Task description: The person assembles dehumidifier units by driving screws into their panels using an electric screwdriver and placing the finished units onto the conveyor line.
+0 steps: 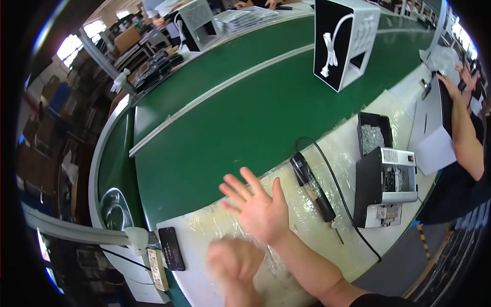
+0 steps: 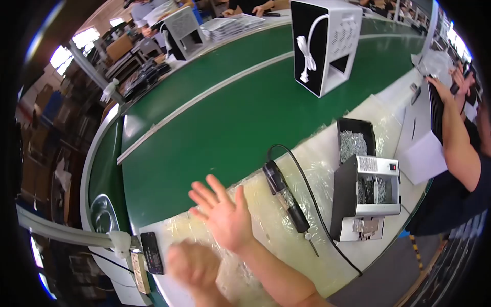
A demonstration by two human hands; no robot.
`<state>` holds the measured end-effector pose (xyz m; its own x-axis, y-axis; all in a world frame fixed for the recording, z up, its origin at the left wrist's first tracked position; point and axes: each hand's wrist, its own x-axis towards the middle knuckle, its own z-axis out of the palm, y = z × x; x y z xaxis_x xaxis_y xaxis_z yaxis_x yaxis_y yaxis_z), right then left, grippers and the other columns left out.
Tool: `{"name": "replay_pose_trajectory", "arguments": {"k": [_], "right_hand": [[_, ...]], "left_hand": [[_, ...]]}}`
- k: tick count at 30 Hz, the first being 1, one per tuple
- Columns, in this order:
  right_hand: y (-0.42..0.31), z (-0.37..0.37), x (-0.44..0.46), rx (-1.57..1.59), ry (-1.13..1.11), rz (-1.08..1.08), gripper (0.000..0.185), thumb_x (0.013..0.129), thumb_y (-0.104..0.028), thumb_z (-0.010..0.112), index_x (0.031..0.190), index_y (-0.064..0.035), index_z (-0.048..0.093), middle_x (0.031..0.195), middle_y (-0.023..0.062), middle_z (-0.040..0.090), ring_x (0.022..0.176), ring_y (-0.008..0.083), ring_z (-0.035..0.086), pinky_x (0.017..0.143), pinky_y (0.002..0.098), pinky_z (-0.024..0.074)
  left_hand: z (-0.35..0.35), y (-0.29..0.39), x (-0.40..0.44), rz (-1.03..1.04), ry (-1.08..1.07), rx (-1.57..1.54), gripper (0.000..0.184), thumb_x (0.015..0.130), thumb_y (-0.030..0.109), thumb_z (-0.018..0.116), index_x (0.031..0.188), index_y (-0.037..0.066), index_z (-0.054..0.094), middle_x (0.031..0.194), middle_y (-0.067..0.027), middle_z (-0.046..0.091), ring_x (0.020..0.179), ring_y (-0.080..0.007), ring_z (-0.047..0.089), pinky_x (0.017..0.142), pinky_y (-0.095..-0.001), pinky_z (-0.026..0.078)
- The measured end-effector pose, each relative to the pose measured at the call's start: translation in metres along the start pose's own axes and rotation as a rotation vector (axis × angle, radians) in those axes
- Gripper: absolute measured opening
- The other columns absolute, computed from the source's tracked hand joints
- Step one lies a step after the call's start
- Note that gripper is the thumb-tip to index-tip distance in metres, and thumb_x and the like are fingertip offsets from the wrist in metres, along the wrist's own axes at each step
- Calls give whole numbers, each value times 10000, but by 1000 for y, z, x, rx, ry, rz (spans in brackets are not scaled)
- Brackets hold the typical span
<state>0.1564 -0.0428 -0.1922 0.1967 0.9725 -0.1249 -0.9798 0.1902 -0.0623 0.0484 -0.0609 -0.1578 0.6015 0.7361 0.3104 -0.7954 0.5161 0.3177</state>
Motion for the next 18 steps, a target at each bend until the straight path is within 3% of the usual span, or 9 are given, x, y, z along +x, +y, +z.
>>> {"name": "replay_pose_trajectory", "arguments": {"k": [1,3,4,6,8,12,16,18], "right_hand": [[-4,1,-2,9,-5,-13,817,917,-696,263,1463,-91,318,1477,197,346,1358,351,334,1090,504,259],[-16,3,-8,-399,-319,-186,872,900,-737,177,1536,-154,56,1585,171,63,1455,362,86,1151,534,54],[-20,9,-10,-403,-329,-176,872,900,-737,177,1536,-154,56,1585,171,63,1455,362,86,1151,534,54],[-28,25,-22,-90,-455,-229,827,910,-724,172,1539,-195,77,1594,155,33,1464,360,33,1154,527,1],[-42,39,-29,15,-417,-335,800,917,-713,184,1538,-217,86,1598,132,7,1468,346,-19,1158,529,-7],[-60,27,-23,177,-356,-382,786,933,-682,218,1534,-189,100,1598,119,-21,1471,305,-59,1163,532,-26],[-59,24,-21,134,-388,-361,783,939,-673,212,1534,-178,96,1599,112,-27,1472,294,-70,1168,513,-26],[-55,21,-19,153,-389,-354,784,937,-675,204,1534,-179,92,1599,112,-35,1472,286,-79,1170,505,-28]], "left_hand": [[-6,-19,22,-69,393,144,266,827,28,418,564,71,416,453,-23,361,381,-144,287,380,-295,182],[-32,-11,28,-76,384,74,191,725,-34,374,567,72,389,454,-36,333,392,-126,245,394,-279,168],[-36,-12,31,-62,381,73,191,725,-34,374,567,72,389,454,-36,333,392,-126,245,394,-279,168],[-40,-15,30,59,622,565,176,679,-72,351,571,63,383,458,-43,332,397,-123,234,394,-277,167],[-40,-13,32,75,722,516,175,645,-95,338,569,57,383,465,-41,335,403,-119,232,395,-275,167],[-21,-14,24,23,620,390,165,663,-75,357,569,60,375,457,-38,321,394,-121,236,388,-267,151],[3,-14,20,73,443,741,156,590,-111,350,540,30,393,467,-63,386,403,-129,262,404,-272,159],[20,-13,14,126,238,1116,207,576,-131,337,551,-1,497,507,-71,472,435,-158,381,429,-270,274]]}}
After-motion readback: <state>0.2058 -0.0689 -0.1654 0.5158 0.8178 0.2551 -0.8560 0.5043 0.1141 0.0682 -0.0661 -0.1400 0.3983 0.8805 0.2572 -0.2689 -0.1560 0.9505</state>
